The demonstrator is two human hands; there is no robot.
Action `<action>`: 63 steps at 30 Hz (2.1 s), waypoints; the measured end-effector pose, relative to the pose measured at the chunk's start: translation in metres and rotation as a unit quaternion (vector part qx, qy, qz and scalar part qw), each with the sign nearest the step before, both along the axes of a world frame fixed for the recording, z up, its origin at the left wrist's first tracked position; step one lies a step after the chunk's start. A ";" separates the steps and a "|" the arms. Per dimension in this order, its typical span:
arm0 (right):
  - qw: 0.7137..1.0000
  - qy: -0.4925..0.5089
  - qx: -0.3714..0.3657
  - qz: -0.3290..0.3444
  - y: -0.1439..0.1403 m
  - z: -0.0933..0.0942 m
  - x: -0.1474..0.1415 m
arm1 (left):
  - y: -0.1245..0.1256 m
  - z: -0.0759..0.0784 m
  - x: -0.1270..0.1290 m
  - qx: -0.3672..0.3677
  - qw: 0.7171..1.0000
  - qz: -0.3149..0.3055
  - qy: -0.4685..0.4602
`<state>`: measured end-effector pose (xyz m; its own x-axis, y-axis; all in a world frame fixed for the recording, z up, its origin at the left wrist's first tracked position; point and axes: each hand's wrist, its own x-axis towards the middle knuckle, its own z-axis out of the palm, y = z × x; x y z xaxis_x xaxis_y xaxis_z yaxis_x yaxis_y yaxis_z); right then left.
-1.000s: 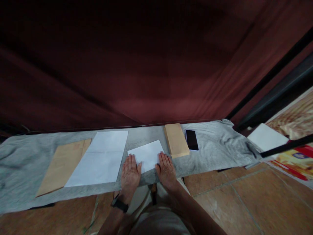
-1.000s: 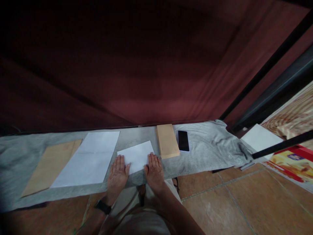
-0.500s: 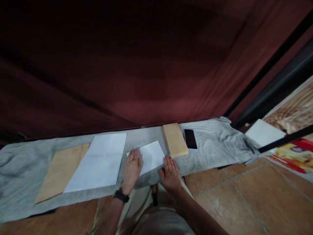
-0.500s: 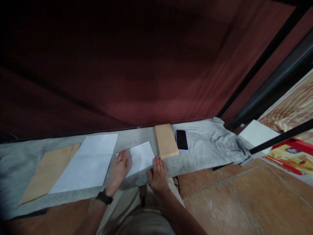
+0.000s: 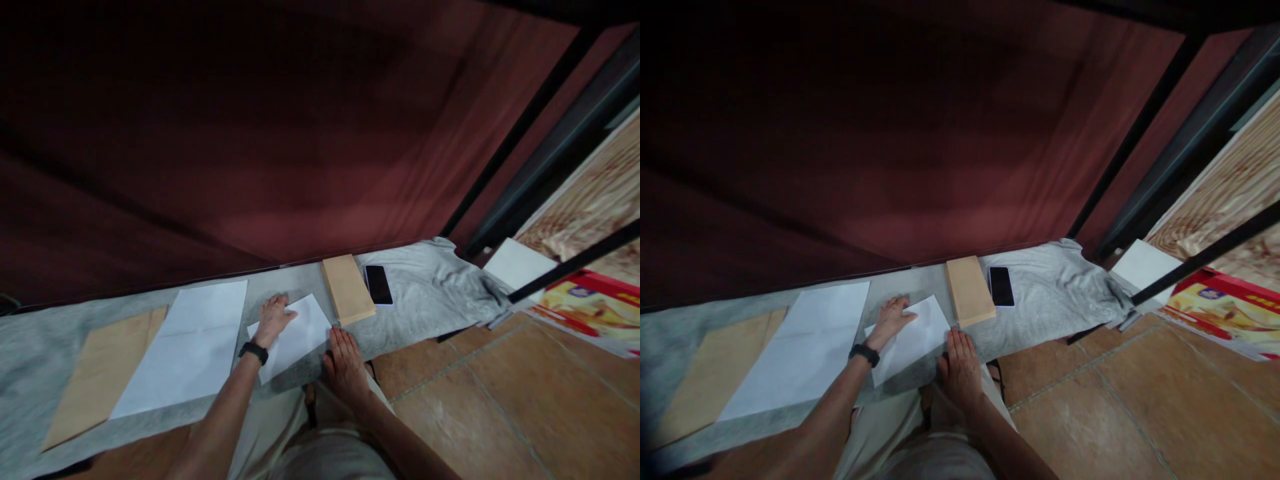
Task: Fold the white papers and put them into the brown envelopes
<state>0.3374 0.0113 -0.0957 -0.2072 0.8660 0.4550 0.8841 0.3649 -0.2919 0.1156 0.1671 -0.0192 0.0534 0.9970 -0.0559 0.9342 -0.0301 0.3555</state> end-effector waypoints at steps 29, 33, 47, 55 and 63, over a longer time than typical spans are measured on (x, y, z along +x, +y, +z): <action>0.778 0.592 -0.203 0.041 0.067 0.032 -0.025 | -0.102 0.006 -0.030 0.134 0.878 0.002 -0.460; 0.786 0.588 -0.184 0.048 0.052 0.022 -0.017 | -0.120 -0.017 -0.044 0.093 0.901 -0.043 -0.422; 0.924 0.256 -0.212 0.188 0.036 0.032 0.004 | -0.168 -0.041 -0.066 0.127 0.962 -0.093 -0.224; 0.933 0.123 -0.219 0.257 0.031 0.047 0.008 | -0.181 -0.037 -0.066 0.145 0.965 -0.182 -0.119; 0.939 0.145 -0.187 0.249 0.032 0.038 0.015 | -0.176 -0.035 -0.064 0.142 0.967 -0.179 -0.110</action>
<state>0.3524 0.0434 -0.0575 -0.5432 0.8054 0.2373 0.4954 0.5356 -0.6839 0.0517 -0.0087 -0.0539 0.3785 0.8856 0.2693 0.7486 -0.4640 0.4736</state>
